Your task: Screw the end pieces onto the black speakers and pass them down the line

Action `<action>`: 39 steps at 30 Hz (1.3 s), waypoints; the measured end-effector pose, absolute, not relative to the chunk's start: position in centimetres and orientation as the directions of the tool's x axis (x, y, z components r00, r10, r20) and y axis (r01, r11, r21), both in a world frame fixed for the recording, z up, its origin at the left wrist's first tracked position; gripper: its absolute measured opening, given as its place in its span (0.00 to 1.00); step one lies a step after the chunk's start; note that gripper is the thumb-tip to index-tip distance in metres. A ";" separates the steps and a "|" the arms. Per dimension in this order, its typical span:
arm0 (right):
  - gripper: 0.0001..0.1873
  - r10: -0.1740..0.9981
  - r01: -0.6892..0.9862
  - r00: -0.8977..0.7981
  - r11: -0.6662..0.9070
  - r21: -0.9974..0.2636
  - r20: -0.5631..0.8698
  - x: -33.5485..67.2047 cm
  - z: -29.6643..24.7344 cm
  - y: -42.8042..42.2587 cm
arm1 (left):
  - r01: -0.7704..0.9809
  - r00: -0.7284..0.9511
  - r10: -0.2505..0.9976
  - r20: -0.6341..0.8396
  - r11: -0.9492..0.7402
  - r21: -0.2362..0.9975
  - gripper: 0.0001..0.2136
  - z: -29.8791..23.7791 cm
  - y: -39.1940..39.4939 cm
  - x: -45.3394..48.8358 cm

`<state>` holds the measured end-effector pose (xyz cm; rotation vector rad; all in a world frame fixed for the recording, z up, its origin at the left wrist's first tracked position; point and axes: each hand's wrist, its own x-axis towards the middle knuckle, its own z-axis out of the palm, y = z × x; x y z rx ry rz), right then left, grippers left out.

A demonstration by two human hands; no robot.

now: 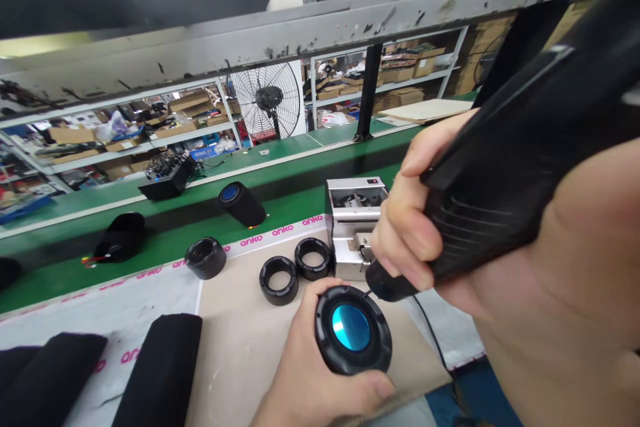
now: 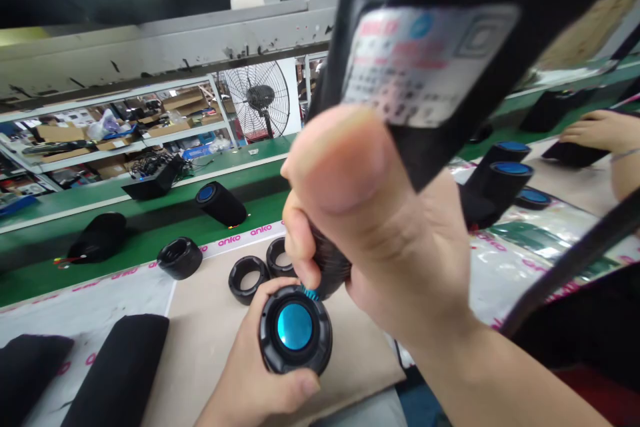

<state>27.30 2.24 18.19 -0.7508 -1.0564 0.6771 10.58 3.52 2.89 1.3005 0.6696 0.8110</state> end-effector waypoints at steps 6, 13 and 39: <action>0.29 0.896 -0.244 0.142 0.444 -0.862 0.421 26.7 17.8 2.7 | -0.182 0.563 0.824 0.068 0.043 0.982 0.40 2.4 3.6 10.6; 0.26 0.912 -0.312 -0.019 0.385 -0.869 0.410 26.8 16.8 3.4 | -0.231 0.553 0.827 0.099 0.038 0.972 0.38 1.9 3.5 10.7; 0.31 0.793 -0.135 0.435 0.526 -0.840 0.427 31.1 11.6 6.6 | -0.176 0.556 0.831 -0.030 0.152 0.973 0.58 2.0 3.8 10.2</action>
